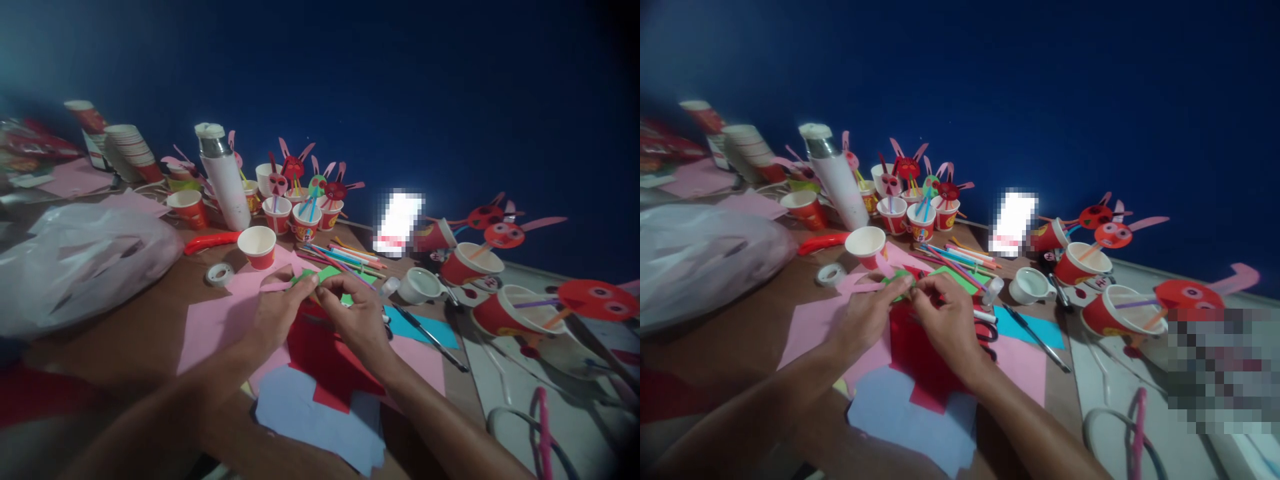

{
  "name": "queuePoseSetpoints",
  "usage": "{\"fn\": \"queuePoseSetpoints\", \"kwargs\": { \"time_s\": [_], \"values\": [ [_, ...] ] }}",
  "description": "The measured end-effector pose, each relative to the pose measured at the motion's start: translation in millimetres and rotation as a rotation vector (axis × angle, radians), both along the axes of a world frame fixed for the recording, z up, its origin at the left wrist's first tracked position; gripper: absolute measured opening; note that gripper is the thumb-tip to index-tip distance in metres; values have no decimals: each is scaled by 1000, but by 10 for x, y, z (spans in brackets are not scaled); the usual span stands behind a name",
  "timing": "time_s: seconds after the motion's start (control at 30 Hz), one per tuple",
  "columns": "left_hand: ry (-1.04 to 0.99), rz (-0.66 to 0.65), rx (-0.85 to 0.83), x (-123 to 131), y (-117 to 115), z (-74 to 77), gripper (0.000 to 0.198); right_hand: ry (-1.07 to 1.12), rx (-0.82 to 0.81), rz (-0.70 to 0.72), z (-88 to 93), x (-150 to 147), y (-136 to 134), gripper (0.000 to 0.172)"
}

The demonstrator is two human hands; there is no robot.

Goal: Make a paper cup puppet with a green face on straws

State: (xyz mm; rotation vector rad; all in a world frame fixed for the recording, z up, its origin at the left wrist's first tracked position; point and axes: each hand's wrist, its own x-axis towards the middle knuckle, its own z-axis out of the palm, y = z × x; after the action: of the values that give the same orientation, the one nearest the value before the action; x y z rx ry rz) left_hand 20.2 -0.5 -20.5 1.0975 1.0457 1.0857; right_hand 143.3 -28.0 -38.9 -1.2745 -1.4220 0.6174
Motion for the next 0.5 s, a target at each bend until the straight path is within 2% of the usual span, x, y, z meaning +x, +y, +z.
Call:
{"fn": "queuePoseSetpoints", "kwargs": {
  "time_s": [0.13,0.3,0.37,0.5],
  "values": [
    [-78,-35,-82,15,-19,42,19,-98,87,-41,5,-5,-13,13],
    [-66,2,-122,24,-49,113,14,-154,130,-49,3,-8,-11,13],
    [-75,4,-124,27,-44,84,14,-129,102,-50,-1,-9,-7,13],
    [-124,-19,-114,31,4,-87,18,31,-46,-45,6,-1,4,11]
  ]
}}
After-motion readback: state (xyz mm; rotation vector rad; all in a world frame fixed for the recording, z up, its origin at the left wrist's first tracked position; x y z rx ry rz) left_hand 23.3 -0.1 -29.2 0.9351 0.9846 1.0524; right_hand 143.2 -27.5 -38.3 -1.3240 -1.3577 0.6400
